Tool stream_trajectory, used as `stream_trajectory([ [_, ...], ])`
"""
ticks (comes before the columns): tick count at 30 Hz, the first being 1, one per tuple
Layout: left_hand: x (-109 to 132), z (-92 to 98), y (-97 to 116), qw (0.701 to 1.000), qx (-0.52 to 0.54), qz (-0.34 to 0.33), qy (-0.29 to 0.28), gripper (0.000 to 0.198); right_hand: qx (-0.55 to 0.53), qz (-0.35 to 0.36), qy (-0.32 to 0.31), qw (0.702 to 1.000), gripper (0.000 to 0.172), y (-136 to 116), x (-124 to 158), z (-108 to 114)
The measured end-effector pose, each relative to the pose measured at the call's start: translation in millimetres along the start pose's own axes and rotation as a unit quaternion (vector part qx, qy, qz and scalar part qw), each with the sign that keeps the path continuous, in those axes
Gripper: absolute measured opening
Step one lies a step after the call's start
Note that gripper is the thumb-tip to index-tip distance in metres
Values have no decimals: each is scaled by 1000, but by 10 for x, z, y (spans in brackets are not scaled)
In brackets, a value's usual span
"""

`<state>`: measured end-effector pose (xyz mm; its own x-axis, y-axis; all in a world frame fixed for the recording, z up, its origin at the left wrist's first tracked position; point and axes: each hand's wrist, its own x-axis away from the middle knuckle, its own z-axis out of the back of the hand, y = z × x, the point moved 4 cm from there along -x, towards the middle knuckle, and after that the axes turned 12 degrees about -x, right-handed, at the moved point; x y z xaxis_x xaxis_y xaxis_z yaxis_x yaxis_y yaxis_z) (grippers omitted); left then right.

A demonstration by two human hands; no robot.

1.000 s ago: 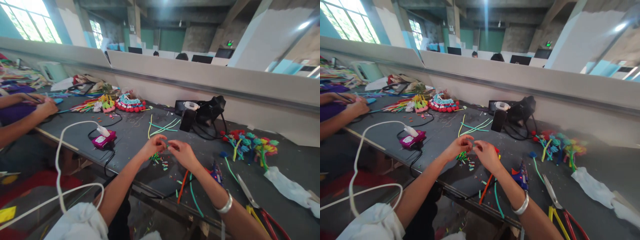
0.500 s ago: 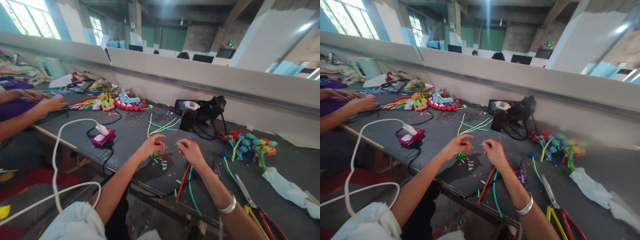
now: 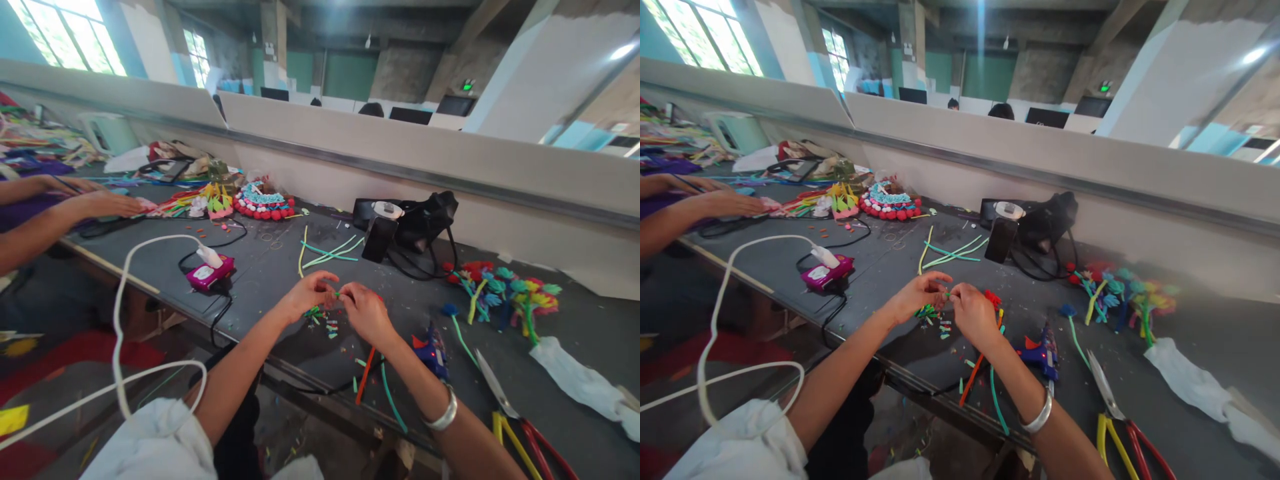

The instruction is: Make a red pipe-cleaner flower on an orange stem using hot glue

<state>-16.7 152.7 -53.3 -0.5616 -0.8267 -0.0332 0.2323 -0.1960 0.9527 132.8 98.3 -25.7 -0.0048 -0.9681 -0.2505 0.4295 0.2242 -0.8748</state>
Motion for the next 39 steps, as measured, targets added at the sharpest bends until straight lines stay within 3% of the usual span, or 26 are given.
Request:
stream_trajectory([
  [3,-16,163,-28,995,-97,-6,6,38,-9,-7,35,999,9,42,-24,140],
  [7,-54,390,-141,965,-254,-7,67,21,-70,-39,50,996,12,119,-43,267],
  [10,-69,411,-217,932,-355,-16,68,13,-146,-79,31,986,19,151,-10,207],
  [13,-55,350,-253,906,-422,-33,31,23,-240,-117,10,964,25,147,38,100],
  [19,-11,301,-229,878,-475,-49,-12,24,-414,-174,-32,893,29,84,84,47],
  [23,-12,320,-216,881,-471,-41,-7,18,-479,-200,-49,853,22,34,75,48],
  [26,-9,337,-217,892,-452,-24,5,17,-496,-216,-59,839,21,9,61,3],
  [30,5,350,-191,912,-410,-11,12,14,-475,-229,-61,847,19,34,34,-115],
  [39,39,265,-88,933,-359,-14,6,14,-319,-227,-31,920,30,262,-64,-393],
])
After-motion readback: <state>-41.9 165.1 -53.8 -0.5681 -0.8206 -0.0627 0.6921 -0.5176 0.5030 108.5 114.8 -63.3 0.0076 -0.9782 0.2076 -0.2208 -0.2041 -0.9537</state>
